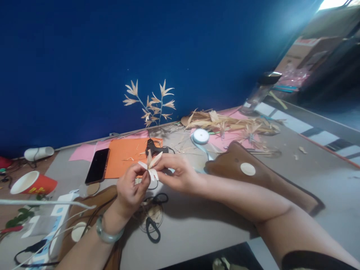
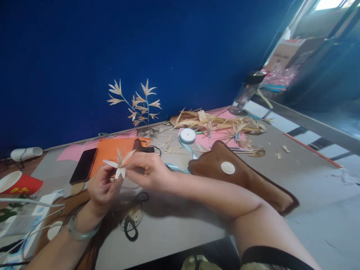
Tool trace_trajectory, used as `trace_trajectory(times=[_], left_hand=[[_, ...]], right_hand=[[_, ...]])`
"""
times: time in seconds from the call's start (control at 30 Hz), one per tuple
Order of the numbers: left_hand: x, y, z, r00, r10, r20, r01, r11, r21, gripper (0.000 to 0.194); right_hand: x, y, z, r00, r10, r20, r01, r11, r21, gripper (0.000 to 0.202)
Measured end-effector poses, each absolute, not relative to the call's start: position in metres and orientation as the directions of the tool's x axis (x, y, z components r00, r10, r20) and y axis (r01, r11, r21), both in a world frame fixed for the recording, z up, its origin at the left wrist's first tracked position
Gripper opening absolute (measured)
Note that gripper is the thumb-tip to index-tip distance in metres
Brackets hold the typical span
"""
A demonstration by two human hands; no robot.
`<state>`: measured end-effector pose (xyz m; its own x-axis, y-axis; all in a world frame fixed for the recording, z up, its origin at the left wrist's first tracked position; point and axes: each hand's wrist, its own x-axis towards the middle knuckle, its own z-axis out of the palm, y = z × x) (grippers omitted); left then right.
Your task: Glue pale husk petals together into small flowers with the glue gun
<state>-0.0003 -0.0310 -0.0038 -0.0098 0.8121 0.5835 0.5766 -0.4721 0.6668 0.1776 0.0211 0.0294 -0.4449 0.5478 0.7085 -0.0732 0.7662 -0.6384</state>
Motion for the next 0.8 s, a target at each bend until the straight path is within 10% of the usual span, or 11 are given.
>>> trace_trajectory(times=[0.8], left_hand=[[0.003,-0.039,-0.005,-0.046,0.792,0.609,0.652,-0.439,0.619,0.015]], right_hand=[[0.180,0.005,0.031,-0.419,0.465,0.780,0.039,0.868,-0.496,0.010]])
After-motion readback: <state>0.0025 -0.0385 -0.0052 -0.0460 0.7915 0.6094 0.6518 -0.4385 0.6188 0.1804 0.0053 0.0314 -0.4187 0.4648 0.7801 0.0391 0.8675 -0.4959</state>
